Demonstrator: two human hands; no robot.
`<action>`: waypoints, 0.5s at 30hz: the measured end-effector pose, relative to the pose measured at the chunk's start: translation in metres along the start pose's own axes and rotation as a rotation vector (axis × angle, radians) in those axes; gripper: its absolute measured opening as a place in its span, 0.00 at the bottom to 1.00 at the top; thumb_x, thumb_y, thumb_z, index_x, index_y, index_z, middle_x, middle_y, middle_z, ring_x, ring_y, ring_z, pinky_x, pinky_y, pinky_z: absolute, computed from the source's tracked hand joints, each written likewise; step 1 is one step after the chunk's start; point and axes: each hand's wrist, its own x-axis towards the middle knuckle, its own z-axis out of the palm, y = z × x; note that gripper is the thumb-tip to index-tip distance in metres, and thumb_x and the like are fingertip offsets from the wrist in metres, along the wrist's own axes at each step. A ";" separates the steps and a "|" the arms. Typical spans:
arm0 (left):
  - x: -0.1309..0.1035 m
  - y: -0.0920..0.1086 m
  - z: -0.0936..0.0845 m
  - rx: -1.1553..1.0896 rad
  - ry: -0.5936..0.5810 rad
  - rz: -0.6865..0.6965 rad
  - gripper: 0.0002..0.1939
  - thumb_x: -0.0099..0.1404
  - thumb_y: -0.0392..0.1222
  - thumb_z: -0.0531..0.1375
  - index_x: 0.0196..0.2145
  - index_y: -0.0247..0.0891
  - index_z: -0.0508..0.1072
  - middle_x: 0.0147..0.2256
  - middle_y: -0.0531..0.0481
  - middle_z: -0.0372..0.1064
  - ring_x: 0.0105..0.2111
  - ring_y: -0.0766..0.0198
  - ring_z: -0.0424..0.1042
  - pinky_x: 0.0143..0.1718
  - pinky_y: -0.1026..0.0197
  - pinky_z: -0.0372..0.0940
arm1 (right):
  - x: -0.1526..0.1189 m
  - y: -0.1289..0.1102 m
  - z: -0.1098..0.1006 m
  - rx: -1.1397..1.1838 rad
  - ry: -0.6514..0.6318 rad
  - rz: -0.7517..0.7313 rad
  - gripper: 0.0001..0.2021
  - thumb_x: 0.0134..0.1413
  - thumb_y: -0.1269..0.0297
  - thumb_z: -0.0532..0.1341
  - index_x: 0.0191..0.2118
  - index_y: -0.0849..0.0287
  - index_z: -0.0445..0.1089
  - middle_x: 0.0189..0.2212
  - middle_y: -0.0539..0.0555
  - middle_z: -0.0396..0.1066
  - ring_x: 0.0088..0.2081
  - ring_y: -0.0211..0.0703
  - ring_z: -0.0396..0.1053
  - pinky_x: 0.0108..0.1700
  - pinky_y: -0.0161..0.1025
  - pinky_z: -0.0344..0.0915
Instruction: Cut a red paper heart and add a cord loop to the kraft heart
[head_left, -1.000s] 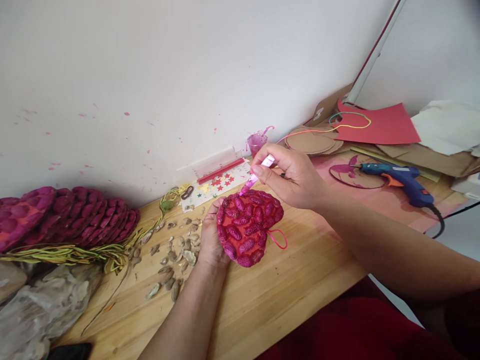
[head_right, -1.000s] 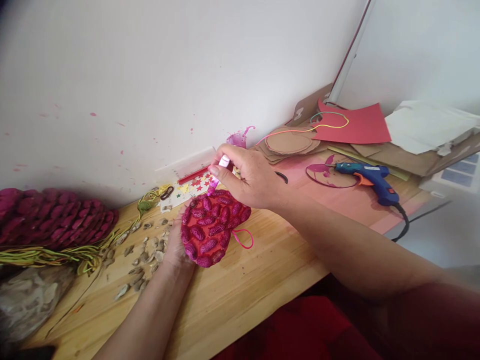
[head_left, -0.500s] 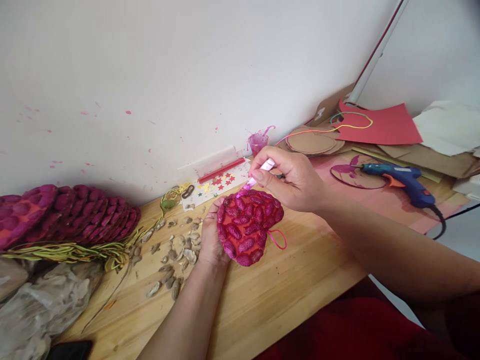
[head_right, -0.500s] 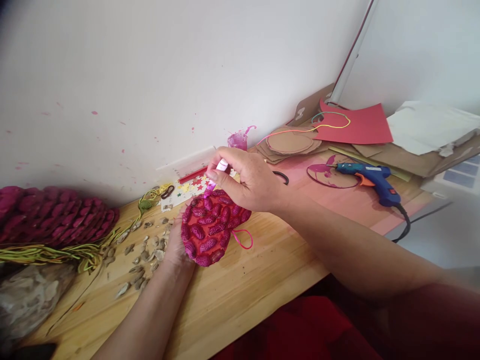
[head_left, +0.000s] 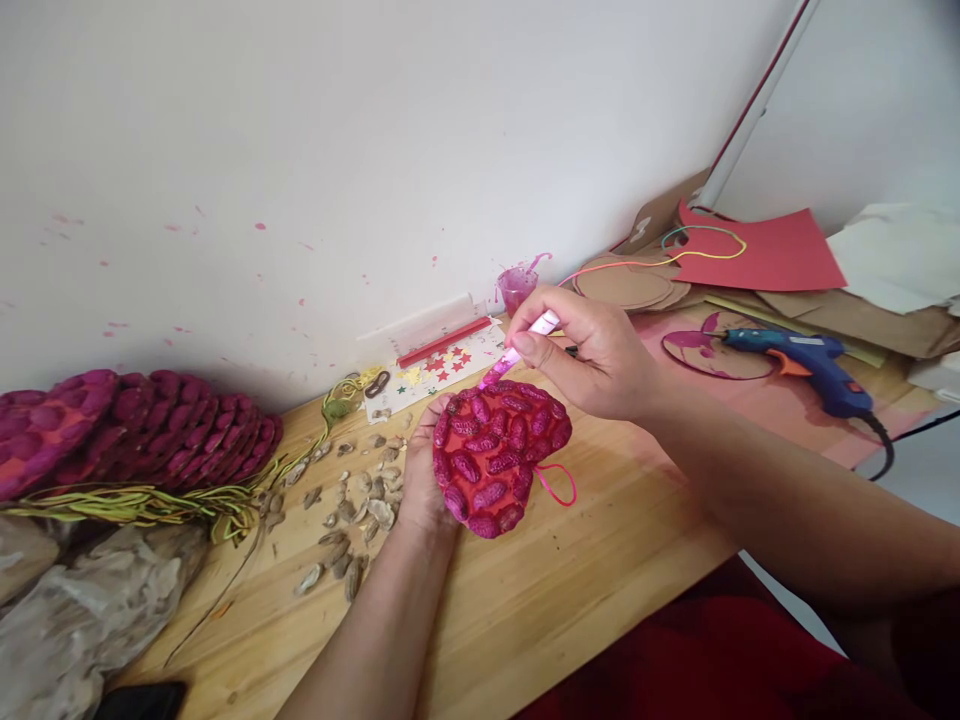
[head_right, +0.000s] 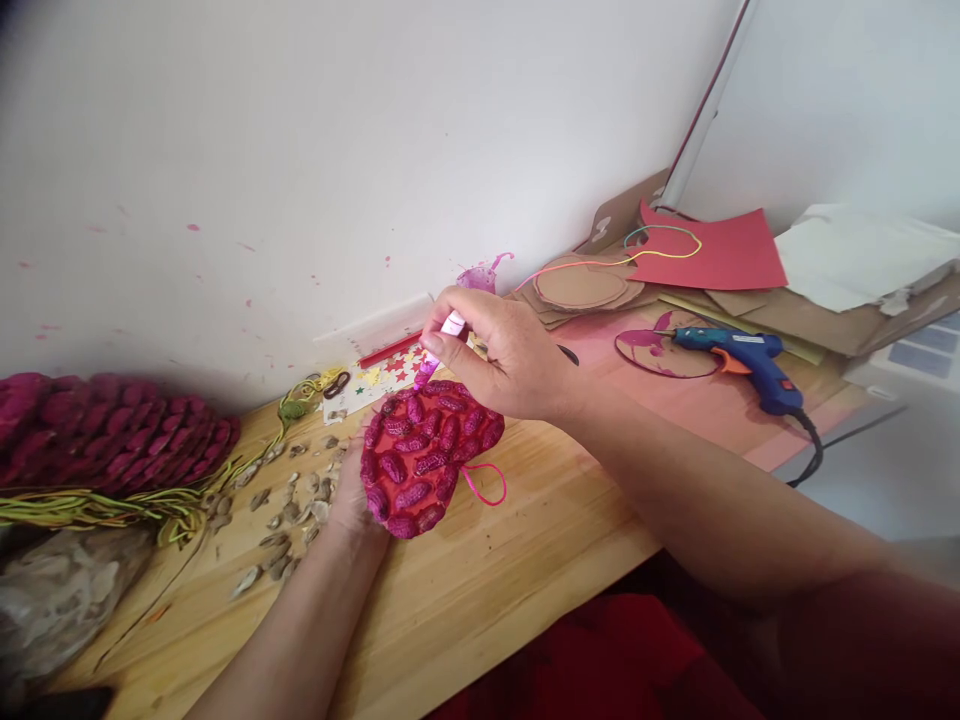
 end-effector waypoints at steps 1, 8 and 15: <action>0.000 0.000 0.000 -0.002 0.002 -0.007 0.10 0.50 0.33 0.68 0.32 0.40 0.74 0.30 0.52 0.76 0.28 0.62 0.76 0.36 0.59 0.73 | 0.000 0.001 0.000 0.010 0.002 0.024 0.10 0.66 0.58 0.58 0.37 0.59 0.67 0.28 0.51 0.69 0.29 0.38 0.64 0.34 0.36 0.59; -0.005 0.001 0.000 0.043 -0.008 -0.044 0.14 0.50 0.34 0.69 0.35 0.42 0.72 0.33 0.53 0.76 0.32 0.58 0.78 0.33 0.59 0.74 | 0.000 0.009 -0.001 0.148 0.018 0.189 0.15 0.63 0.51 0.60 0.36 0.58 0.67 0.24 0.49 0.65 0.26 0.37 0.60 0.28 0.37 0.55; -0.005 0.001 -0.001 0.050 -0.015 -0.043 0.13 0.50 0.34 0.69 0.34 0.43 0.72 0.33 0.53 0.76 0.31 0.58 0.78 0.34 0.55 0.75 | 0.000 0.010 0.000 0.241 0.001 0.250 0.15 0.64 0.50 0.58 0.36 0.58 0.66 0.25 0.49 0.64 0.26 0.37 0.60 0.28 0.37 0.55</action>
